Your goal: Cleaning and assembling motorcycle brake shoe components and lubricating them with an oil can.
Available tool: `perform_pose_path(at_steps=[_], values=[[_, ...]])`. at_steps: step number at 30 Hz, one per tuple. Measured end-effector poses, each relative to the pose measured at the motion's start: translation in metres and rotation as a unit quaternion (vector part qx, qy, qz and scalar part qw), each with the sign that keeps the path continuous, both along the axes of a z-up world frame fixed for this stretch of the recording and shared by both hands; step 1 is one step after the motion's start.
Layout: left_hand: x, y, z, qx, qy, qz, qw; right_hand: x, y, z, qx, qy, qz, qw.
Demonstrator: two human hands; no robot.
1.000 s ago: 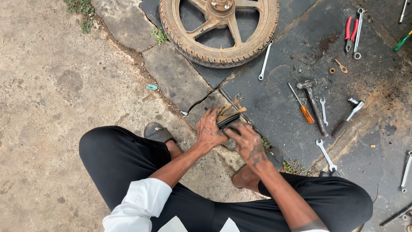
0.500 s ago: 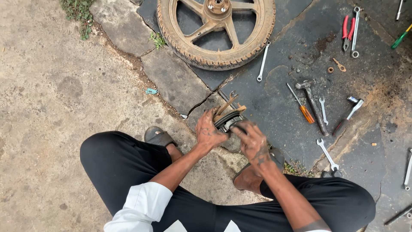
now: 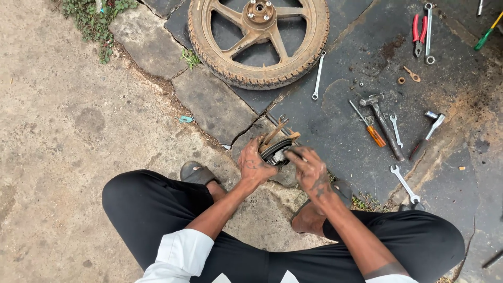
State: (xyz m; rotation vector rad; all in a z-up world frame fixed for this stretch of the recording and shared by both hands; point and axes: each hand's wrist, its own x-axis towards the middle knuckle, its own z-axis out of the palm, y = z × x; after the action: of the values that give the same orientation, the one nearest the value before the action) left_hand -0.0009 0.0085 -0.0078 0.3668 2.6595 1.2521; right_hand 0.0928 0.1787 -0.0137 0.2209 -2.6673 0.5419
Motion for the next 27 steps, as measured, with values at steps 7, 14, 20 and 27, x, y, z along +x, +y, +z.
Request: perform_pose_path(at_steps=[7, 14, 20, 27], values=[[0.007, -0.005, 0.008, -0.020, -0.109, -0.015, 0.994, -0.002, 0.006, 0.006, -0.051, -0.037, -0.017, 0.998], [0.012, -0.004, 0.010, 0.018, -0.015, -0.014, 1.000, 0.000, 0.002, 0.014, -0.059, -0.034, 0.006, 0.998], [0.013, -0.001, 0.010, 0.040, -0.012, -0.017, 0.999, -0.001, 0.009, 0.013, -0.052, -0.048, 0.006, 0.997], [0.010, -0.002, 0.012, 0.084, -0.068, 0.007, 0.994, 0.000, 0.007, 0.014, -0.036, -0.001, 0.025, 0.999]])
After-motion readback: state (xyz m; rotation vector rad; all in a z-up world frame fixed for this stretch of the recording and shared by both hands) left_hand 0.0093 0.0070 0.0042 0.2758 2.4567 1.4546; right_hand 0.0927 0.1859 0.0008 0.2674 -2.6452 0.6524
